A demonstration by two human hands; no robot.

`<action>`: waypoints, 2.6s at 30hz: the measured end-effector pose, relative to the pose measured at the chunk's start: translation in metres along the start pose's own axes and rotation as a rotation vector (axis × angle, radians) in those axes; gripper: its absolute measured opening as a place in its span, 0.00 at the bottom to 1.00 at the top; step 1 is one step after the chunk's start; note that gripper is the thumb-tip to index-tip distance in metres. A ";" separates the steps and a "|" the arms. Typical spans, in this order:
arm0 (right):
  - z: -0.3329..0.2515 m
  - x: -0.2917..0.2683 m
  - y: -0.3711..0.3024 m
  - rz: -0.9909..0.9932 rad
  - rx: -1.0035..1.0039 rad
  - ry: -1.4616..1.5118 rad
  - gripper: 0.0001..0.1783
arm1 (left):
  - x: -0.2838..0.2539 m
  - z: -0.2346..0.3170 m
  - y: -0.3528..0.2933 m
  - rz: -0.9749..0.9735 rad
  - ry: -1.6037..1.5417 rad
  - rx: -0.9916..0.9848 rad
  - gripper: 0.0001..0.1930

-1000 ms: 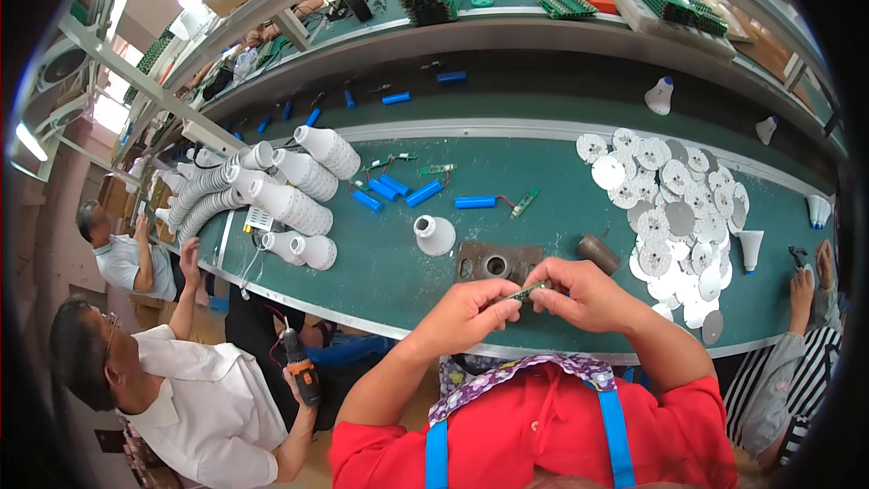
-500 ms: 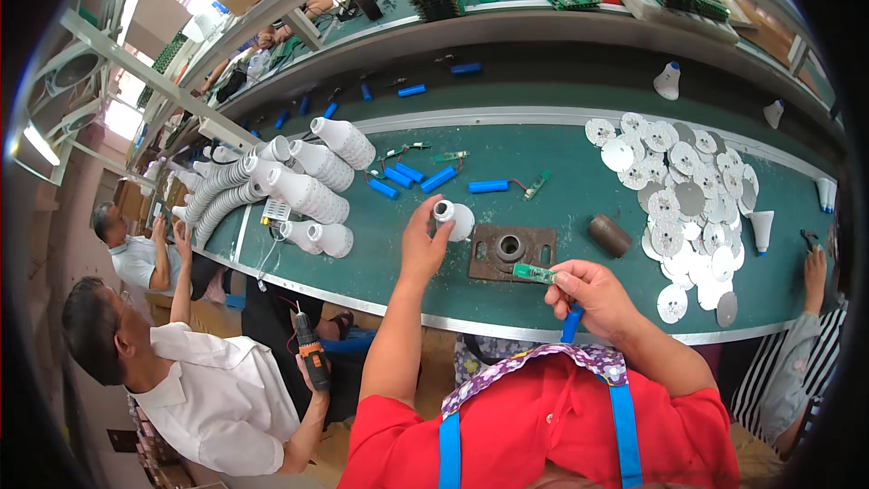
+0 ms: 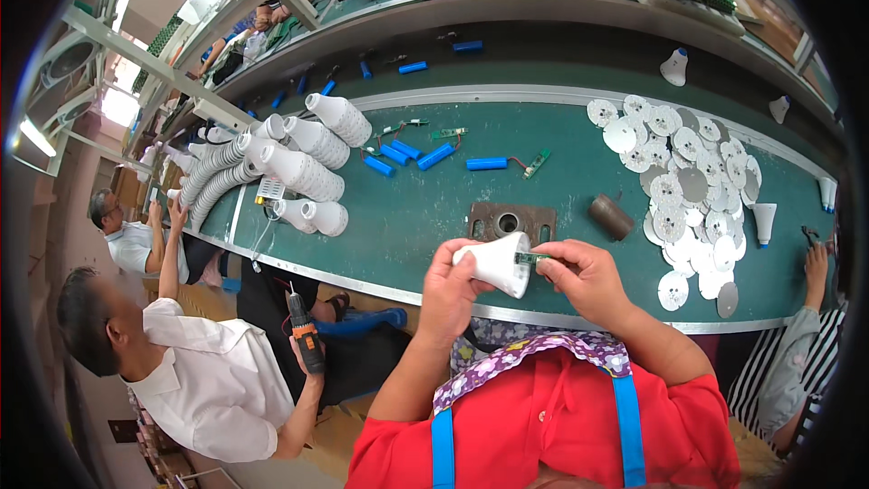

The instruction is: The person assembles the internal components of an LED light bulb housing by inserting a circuit board, an LED plate, and wires into the housing. The components are pressed into place using a pressing jig and pliers.

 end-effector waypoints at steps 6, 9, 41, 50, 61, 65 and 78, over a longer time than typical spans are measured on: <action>0.002 -0.002 -0.013 -0.043 -0.057 -0.295 0.11 | 0.026 -0.005 -0.010 -0.176 0.380 0.047 0.15; 0.001 -0.006 -0.014 -0.043 -0.040 -0.209 0.11 | 0.035 -0.003 -0.012 -0.268 0.334 0.005 0.18; 0.049 -0.001 -0.031 -0.175 0.438 0.528 0.13 | 0.043 -0.014 -0.021 -0.355 0.589 0.072 0.24; 0.049 -0.006 -0.032 -0.154 0.409 0.507 0.13 | 0.044 -0.019 -0.020 -0.348 0.584 0.064 0.24; 0.057 -0.006 -0.033 -0.201 0.405 0.607 0.14 | 0.050 -0.010 -0.017 -0.367 0.732 0.112 0.24; 0.041 -0.004 -0.032 -0.295 0.451 0.797 0.15 | 0.047 -0.006 -0.017 -0.375 0.824 0.196 0.24; 0.001 -0.003 -0.020 -0.160 -0.077 0.001 0.11 | 0.045 0.006 -0.031 -0.190 0.401 0.214 0.13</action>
Point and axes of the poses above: each hand's wrist, its own y-axis towards the middle knuckle, its own x-axis out of the palm, z = x × y, the point moved 8 cm from there along y, towards the middle knuckle, and after that the axes turned 2 degrees about x, right-handed, at the moved point
